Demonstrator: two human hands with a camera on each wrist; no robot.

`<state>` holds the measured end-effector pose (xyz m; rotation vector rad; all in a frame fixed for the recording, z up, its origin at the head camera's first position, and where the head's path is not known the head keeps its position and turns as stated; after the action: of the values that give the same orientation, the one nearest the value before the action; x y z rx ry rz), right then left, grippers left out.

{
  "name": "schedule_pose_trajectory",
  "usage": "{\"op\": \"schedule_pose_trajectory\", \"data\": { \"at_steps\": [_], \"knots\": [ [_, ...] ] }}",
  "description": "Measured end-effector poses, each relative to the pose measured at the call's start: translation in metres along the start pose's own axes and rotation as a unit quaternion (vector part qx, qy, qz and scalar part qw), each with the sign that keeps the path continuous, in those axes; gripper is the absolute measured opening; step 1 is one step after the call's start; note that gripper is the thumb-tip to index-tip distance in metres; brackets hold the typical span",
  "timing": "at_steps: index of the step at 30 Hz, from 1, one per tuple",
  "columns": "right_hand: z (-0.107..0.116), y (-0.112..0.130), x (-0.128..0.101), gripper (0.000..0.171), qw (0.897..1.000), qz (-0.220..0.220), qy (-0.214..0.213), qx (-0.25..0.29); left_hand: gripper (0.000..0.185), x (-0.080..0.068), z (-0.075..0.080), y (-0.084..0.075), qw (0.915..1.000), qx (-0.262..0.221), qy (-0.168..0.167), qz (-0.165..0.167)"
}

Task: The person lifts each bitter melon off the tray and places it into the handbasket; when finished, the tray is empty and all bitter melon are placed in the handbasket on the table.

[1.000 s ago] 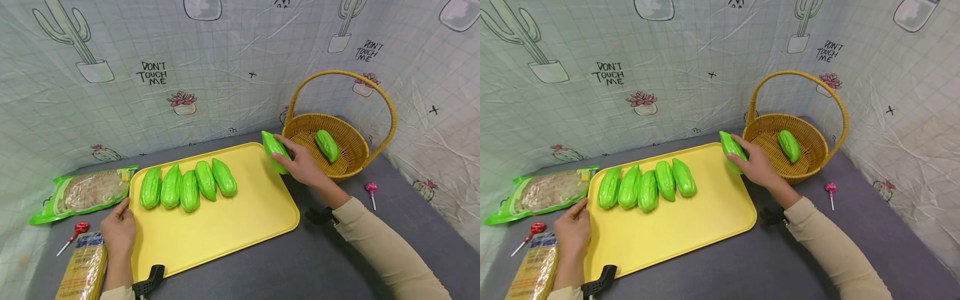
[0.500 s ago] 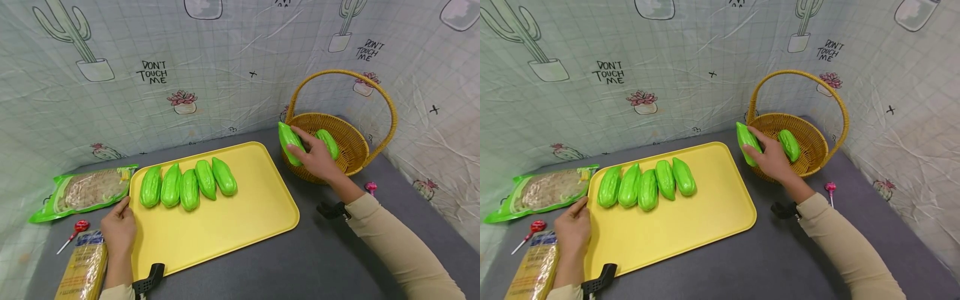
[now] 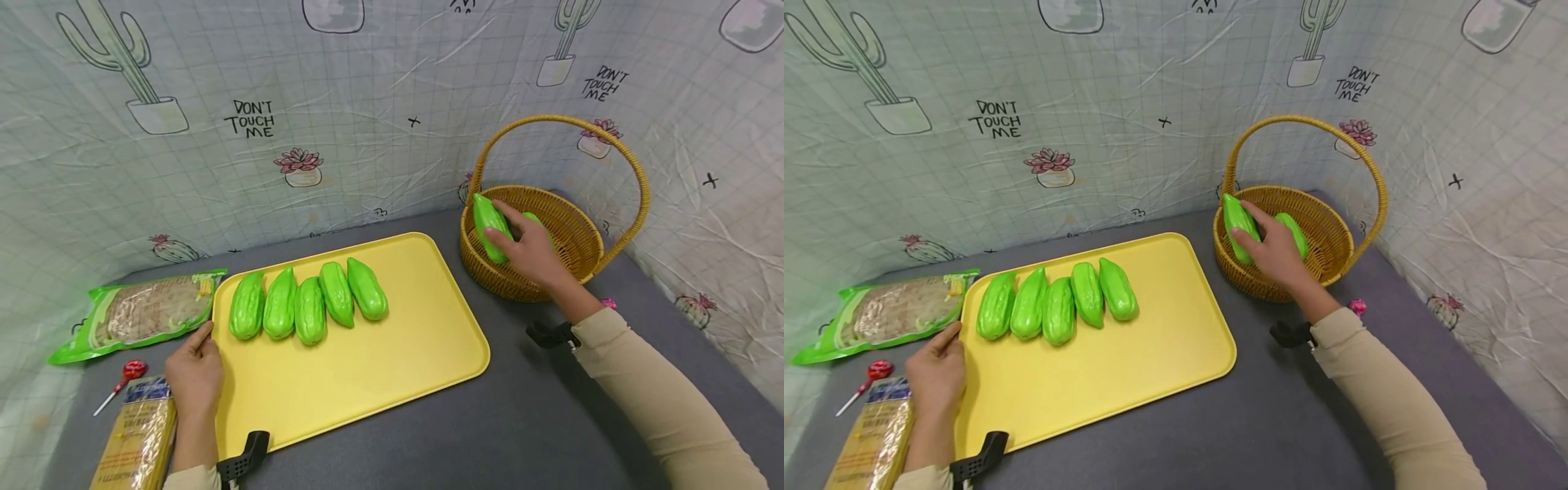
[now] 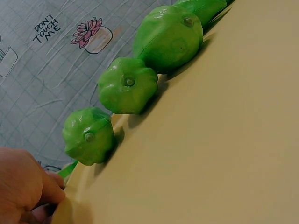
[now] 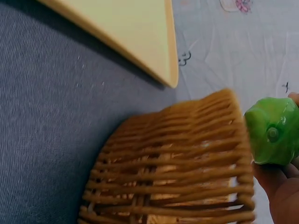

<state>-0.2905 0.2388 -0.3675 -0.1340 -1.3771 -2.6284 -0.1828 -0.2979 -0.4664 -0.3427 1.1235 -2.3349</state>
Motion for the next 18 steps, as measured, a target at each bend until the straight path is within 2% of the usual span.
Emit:
{"op": "schedule_pose_trajectory", "data": {
  "at_steps": [14,18],
  "knots": [
    [0.006,-0.036,0.015,0.07,0.996,-0.076,0.023,0.026,0.043,0.0,-0.001,-0.001,1.0,0.002,0.0,-0.002],
    [0.008,-0.039,0.019,0.07,0.996,-0.084,0.02,0.024,0.043,0.0,-0.001,-0.001,1.0,0.004,-0.004,-0.002]
  ]
}}
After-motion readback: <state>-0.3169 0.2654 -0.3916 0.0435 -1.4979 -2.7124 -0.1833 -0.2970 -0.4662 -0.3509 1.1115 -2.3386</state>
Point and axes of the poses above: each hand's wrist, its own x-axis towards the middle knuckle, its own z-axis out of the back of the hand, y = z × x, the point moved 6 cm from there along x, towards the middle knuckle, and after that the axes turned 6 degrees about x, right-handed, at the moved point
